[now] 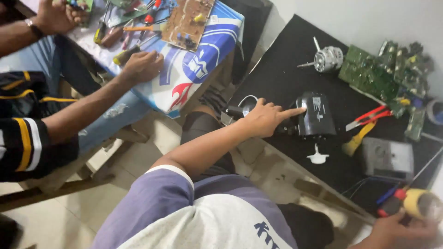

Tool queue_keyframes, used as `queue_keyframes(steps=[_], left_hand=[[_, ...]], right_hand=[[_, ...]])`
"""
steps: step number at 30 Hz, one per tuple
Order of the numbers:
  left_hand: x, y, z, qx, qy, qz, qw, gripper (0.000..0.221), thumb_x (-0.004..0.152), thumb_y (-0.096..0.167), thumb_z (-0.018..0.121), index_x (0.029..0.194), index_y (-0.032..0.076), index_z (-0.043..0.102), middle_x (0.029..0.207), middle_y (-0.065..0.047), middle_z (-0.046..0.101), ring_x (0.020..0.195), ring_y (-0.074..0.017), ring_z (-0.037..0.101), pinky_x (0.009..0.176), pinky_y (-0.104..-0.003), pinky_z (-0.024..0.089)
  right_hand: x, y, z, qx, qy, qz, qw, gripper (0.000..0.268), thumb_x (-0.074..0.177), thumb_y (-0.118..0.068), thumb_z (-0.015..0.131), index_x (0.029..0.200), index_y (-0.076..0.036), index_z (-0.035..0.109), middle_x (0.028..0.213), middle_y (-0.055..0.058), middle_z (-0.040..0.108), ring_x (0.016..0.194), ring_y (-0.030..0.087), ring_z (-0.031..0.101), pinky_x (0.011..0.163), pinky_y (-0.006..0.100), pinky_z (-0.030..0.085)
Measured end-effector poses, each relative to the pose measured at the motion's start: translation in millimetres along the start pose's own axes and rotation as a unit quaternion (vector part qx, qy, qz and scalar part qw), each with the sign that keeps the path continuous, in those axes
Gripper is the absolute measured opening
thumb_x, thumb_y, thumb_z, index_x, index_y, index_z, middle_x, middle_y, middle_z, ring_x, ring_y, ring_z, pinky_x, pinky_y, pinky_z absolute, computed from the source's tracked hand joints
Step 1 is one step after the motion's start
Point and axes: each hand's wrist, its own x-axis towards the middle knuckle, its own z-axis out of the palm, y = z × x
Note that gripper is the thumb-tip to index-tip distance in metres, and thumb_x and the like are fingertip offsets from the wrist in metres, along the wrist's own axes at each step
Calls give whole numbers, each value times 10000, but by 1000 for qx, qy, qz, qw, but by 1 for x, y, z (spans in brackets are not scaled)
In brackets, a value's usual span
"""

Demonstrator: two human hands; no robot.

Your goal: Disassembling a black electronic housing using a screwdriver to remove internal plastic components on a repair bench.

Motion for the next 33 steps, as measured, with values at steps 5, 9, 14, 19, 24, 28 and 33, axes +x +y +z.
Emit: queue_keyframes(steps=[5,9,14,19,24,28,33], left_hand=[[-2,-1,16,28,78,24,996,986,807,62,624,1636,392,205,778,29,541,641,-202,497,742,-376,368],[-3,-1,16,29,93,24,995,938,827,32,568,1632,377,232,773,35,552,701,-203,555,783,-381,383],[-4,-1,24,19,105,38,994,917,864,60,574,1644,353,192,837,13,608,758,-211,593,798,-396,382],[-5,-4,26,31,150,35,988,855,869,82,565,1623,355,270,795,46,548,684,-183,524,717,-368,337],[-5,-3,24,28,135,34,990,861,874,97,585,1628,348,255,786,43,544,680,-180,515,724,-366,336],[-7,-3,22,25,136,42,989,875,832,137,606,1622,324,278,806,25,577,663,-194,512,737,-376,356],[-6,-6,20,5,118,53,992,937,831,411,731,1628,317,246,864,5,625,744,-198,584,837,-388,401]], right_hand=[[-25,53,35,17,20,59,998,819,1025,198,924,1557,33,324,1243,275,714,1147,424,781,970,438,665],[-19,36,28,11,30,13,999,477,965,232,863,1319,127,561,1119,307,683,1018,441,722,908,468,591],[-13,19,11,-4,46,-35,998,361,930,214,931,1135,88,662,1074,270,699,933,403,748,829,410,647],[0,-19,-3,-89,17,37,995,221,944,41,931,1032,-13,736,951,143,769,813,245,770,710,294,639],[-7,-13,-2,-62,25,2,998,274,951,116,930,1061,30,694,1120,197,679,921,321,699,766,348,606],[-13,11,11,-72,31,-4,997,257,953,97,943,1025,21,708,1193,202,657,969,328,676,804,374,596],[-15,16,14,-87,40,-26,995,248,924,106,936,1036,19,732,1118,187,708,943,305,727,804,340,641]])
